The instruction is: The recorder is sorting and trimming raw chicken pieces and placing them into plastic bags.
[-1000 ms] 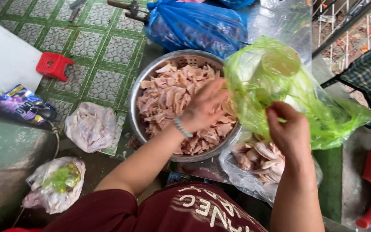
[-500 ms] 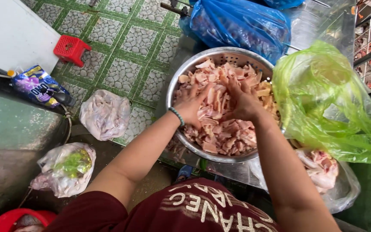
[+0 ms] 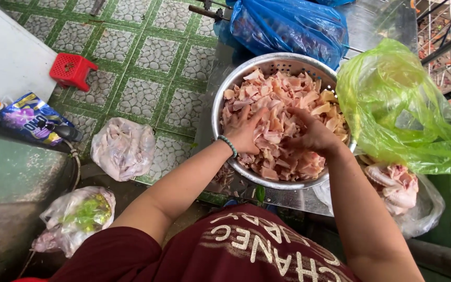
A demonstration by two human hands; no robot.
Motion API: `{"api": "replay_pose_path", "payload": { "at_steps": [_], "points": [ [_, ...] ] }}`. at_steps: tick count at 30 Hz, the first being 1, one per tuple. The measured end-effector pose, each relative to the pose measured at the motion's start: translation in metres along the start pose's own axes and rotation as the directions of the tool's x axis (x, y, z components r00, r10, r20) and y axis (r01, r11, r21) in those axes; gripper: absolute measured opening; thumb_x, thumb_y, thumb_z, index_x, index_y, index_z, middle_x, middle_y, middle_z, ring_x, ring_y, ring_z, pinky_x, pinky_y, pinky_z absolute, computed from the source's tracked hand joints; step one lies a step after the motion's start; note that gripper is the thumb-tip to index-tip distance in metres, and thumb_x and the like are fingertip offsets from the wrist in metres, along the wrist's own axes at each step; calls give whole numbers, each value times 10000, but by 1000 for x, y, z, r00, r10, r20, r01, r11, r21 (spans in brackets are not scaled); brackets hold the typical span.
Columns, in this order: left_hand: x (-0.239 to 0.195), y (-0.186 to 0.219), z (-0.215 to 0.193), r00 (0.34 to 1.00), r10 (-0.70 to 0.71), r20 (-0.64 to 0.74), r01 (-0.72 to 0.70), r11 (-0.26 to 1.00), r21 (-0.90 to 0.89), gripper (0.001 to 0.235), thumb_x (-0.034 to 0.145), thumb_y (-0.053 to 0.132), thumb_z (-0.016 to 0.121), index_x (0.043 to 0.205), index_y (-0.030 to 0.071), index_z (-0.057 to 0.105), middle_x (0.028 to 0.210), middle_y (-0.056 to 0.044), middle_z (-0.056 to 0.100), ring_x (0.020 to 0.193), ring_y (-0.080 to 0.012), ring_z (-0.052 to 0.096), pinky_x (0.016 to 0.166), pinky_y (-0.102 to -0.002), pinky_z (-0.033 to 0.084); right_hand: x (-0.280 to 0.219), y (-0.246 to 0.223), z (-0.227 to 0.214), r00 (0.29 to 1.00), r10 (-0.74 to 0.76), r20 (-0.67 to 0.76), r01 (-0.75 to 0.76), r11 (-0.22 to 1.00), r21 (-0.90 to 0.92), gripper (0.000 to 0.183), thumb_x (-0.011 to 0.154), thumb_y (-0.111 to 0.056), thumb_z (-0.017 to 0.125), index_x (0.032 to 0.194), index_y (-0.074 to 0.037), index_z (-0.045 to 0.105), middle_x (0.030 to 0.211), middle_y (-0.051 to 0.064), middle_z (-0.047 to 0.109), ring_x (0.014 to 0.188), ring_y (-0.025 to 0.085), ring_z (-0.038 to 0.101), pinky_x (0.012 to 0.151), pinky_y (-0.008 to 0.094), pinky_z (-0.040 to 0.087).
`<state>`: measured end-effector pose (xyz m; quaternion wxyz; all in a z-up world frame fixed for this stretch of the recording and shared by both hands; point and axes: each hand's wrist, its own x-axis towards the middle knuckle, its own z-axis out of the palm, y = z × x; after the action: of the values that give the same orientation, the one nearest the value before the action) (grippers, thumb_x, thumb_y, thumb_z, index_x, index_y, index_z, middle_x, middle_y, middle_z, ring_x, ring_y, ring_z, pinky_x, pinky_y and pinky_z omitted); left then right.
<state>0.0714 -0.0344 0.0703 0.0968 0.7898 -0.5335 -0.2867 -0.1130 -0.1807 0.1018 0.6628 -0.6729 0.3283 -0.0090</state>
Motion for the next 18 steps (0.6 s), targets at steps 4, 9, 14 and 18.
{"api": "replay_pose_path", "payload": {
  "at_steps": [4, 9, 14, 18],
  "points": [
    [15, -6, 7, 997, 45, -57, -49, 997, -63, 1356, 531, 339, 940, 1623, 397, 139, 1632, -183, 240, 1385, -516, 415, 1150, -557, 418, 6, 22, 1, 982, 186, -40, -175, 964, 200, 1217, 743, 252, 748, 1749, -258, 291, 1218, 536, 580, 906, 559, 627, 715, 569, 560],
    [33, -19, 20, 968, 129, -216, -159, 979, -129, 1300, 512, 355, 994, 1564, 398, 231, 1601, -224, 232, 1415, -457, 387, 1109, -543, 413, 23, 33, 12, 989, -137, -52, 146, 889, 434, 985, 679, 183, 705, 1572, -113, 414, 1281, 172, 660, 1013, 283, 710, 769, 373, 617],
    [41, -7, 6, 904, 275, -327, -365, 896, -254, 1133, 527, 265, 947, 1529, 319, 421, 1472, -173, 441, 1369, -397, 501, 1107, -473, 491, 13, 7, 9, 965, -260, -28, 225, 773, 593, 905, 712, 187, 738, 1531, -72, 451, 1318, 108, 683, 1152, 232, 699, 950, 351, 618],
    [43, 16, -30, 823, 373, -428, -492, 845, -210, 1098, 492, 254, 971, 1455, 141, 456, 1421, -180, 476, 1323, -384, 524, 1104, -456, 484, 3, -20, -7, 947, -313, -66, 304, 818, 488, 819, 745, 134, 767, 1497, -48, 498, 1296, 120, 677, 1141, 242, 673, 941, 383, 582]
  ]
}}
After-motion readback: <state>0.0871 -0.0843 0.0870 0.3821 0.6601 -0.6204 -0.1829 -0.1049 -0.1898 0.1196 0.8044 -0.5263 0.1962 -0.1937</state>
